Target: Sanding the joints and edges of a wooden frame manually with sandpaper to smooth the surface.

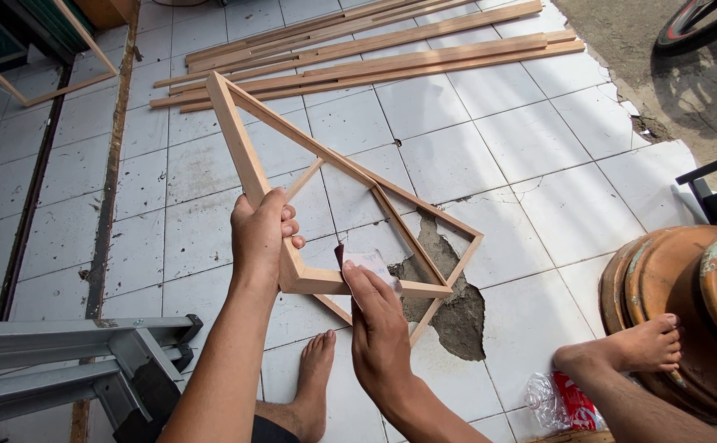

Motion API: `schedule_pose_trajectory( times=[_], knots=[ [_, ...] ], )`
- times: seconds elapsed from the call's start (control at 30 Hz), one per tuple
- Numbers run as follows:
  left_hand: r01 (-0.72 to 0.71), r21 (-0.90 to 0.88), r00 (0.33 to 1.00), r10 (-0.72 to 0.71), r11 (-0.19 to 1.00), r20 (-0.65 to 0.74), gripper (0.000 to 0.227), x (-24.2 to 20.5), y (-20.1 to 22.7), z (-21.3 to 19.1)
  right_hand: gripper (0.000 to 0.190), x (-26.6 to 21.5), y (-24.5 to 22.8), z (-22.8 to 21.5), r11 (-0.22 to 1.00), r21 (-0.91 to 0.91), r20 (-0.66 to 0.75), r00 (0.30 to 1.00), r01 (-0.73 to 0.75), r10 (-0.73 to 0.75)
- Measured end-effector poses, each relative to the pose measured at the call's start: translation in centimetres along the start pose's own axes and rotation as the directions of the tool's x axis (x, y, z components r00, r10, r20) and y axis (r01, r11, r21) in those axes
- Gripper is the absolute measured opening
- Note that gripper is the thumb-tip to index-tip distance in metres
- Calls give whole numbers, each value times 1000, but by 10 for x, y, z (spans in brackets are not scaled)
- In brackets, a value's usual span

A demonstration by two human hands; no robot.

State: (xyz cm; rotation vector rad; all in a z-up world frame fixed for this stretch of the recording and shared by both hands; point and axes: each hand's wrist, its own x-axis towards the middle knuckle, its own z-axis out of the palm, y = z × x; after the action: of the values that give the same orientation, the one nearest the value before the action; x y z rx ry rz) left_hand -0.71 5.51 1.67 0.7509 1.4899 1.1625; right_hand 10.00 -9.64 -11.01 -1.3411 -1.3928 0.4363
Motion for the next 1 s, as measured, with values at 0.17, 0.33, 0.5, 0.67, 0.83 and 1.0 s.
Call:
schedule_pose_trajectory(
  times=[0.17, 0.33, 0.5, 0.67, 0.83, 1.0],
  knots=[
    [3, -11, 1000, -3, 1000, 11, 18, 4, -4, -6, 49, -21, 74, -2, 975, -222, 46, 999, -15, 26],
    [-7, -34, 1000, 7, 999, 3, 19, 2, -6, -7, 60, -33, 168, -37, 584, -582, 168, 619, -566, 767],
    [-18, -70, 1000, 18, 997, 9, 22, 12, -6, 4, 58, -13, 69, -5, 957, -231, 69, 979, -172, 193],
    [-8, -102, 1000, 9, 995, 5, 21, 5, -3, 12, 53, 21, -39, -5, 979, -160, 100, 989, 124, -109],
    [25, -120, 1000, -24, 993, 4, 20, 2, -9, 6, 46, -9, 72, -14, 965, -244, 80, 990, -92, 114],
    [-22, -122, 1000, 24, 992, 11, 19, 6, -12, 10, 53, -1, 100, -13, 877, -375, 124, 921, -301, 369]
  ],
)
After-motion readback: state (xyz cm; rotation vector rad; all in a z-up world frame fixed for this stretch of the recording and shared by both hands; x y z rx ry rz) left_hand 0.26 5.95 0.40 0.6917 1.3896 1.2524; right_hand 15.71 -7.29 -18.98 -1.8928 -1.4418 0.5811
